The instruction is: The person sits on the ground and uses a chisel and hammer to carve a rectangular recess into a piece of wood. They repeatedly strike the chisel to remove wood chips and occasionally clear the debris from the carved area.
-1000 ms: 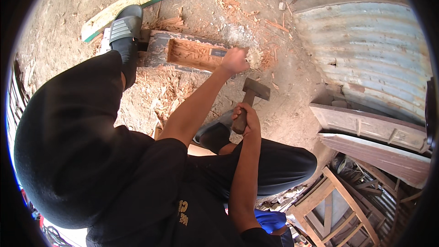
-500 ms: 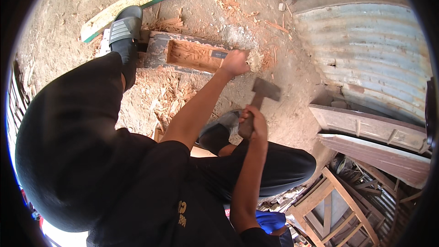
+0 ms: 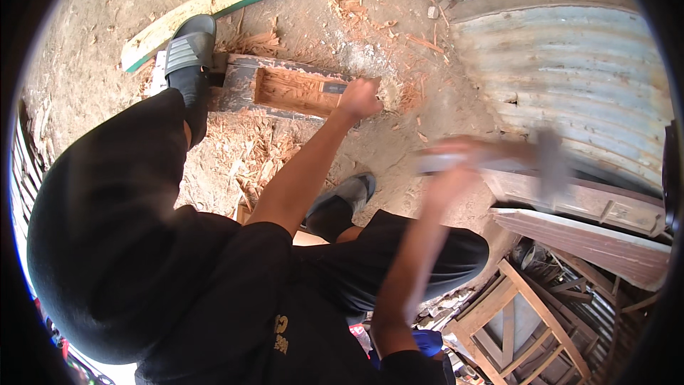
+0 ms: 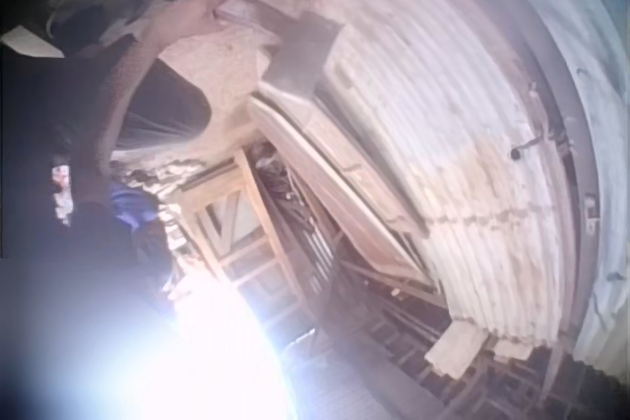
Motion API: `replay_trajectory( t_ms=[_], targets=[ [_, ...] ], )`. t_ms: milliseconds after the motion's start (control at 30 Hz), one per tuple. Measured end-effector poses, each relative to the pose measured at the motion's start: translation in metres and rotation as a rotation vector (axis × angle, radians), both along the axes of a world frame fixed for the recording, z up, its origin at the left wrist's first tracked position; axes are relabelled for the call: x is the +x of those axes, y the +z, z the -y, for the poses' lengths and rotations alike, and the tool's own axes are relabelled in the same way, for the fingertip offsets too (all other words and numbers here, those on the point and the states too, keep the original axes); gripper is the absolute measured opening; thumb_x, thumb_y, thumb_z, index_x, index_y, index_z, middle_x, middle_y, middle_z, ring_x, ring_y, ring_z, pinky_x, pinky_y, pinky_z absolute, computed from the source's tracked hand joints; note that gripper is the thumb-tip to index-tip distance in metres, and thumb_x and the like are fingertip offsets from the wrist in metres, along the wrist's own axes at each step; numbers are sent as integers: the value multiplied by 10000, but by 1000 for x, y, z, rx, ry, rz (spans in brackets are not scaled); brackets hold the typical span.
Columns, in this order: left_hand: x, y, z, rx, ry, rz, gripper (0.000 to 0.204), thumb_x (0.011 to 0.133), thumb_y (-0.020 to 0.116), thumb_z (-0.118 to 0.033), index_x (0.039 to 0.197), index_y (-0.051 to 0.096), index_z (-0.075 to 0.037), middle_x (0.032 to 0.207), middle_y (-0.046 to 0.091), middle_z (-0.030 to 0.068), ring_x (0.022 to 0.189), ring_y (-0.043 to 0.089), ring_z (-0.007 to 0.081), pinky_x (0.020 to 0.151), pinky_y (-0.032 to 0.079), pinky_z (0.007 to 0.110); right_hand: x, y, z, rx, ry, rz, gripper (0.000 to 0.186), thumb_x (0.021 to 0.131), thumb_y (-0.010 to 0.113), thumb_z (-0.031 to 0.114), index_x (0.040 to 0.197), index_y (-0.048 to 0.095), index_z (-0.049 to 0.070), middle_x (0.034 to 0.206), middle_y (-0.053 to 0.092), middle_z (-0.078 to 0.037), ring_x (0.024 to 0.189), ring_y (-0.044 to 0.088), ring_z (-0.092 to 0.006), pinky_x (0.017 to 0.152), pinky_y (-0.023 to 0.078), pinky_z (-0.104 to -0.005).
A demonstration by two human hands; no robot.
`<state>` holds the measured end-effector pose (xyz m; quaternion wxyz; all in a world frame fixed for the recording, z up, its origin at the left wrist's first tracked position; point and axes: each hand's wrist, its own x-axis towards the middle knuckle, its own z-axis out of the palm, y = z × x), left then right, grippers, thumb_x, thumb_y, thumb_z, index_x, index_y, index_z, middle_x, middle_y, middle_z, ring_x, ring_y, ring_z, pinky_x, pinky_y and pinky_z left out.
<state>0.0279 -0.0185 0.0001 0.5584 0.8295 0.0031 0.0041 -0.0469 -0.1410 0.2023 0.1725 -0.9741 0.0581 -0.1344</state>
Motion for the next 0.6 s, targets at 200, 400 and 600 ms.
replay_trajectory(
  t_ms=[200,400,600],
  targets=[
    [-11,-4,2,69,-22,72,264,584,586,-109,818,574,10,691,593,234,684,590,397,639,484,463,-48,-52,-36,1137,-295,-688,90,798,561,111,794,511,36,647,502,-32,516,479,-115,472,395,-270],
    [4,-3,-9,-50,119,66,240,586,578,-102,785,569,33,696,582,258,707,585,410,663,474,467,-28,51,-3,1170,-367,-275,206,866,590,294,851,523,99,616,467,20,476,405,-60,424,338,-199],
    [0,-8,-9,-29,58,16,270,589,581,-99,820,579,40,754,594,265,736,585,413,707,475,454,11,134,28,1257,-42,179,266,895,527,293,721,463,102,568,437,-1,508,450,-95,491,425,-246]
  ],
)
